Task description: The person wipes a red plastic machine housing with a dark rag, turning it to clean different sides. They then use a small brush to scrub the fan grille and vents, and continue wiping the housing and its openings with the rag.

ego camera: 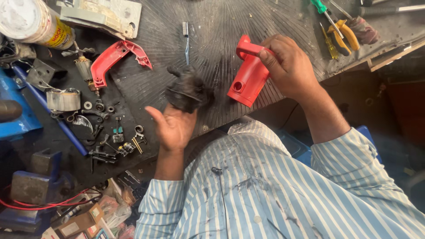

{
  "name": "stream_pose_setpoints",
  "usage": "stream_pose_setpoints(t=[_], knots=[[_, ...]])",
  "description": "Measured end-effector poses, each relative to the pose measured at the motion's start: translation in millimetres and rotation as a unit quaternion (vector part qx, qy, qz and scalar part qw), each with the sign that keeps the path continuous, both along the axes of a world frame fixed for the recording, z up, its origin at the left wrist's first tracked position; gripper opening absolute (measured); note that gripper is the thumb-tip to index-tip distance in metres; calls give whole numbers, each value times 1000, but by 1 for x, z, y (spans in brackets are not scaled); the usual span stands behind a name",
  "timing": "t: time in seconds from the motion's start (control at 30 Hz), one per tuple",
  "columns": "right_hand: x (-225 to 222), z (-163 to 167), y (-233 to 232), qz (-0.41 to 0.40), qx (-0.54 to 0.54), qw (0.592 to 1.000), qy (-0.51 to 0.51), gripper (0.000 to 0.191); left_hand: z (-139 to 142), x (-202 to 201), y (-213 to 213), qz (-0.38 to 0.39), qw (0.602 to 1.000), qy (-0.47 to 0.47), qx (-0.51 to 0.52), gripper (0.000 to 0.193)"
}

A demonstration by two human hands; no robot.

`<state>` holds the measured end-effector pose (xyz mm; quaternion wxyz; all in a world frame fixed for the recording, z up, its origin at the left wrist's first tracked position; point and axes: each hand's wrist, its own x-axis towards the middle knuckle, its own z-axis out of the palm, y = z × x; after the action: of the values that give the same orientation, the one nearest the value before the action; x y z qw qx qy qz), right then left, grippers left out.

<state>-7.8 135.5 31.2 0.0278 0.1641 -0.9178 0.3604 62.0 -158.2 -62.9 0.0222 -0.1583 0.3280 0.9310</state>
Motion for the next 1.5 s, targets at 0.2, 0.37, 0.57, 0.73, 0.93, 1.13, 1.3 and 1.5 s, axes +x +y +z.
stream_pose_setpoints(t=[0.2,0.37,0.57,0.73,0.93,1.13,1.3,1.5], knots=[[5,-2,3,1,4,1000,16,29,12,-18,68,-124,613,416,-660,39],[6,-9,13,-2,10,999,32,28,44,-25,121,-122,488,399,-767,75],[12,-55,52,-116,-68,990,-31,38,26,-39,109,-250,691,208,-646,87],[13,-106,100,-145,-370,917,-41,45,-20,-46,64,-261,774,93,-569,41],[13,-127,119,-33,-341,938,56,59,-24,-25,21,-9,988,-5,154,70],[0,-124,123,7,-349,937,2,69,-8,-36,28,5,963,143,228,75],[-23,-138,127,-88,-518,840,-135,71,-10,-51,56,2,997,1,73,32],[-38,-127,137,-41,-678,693,-240,78,14,-41,122,-201,956,-20,-213,38]])
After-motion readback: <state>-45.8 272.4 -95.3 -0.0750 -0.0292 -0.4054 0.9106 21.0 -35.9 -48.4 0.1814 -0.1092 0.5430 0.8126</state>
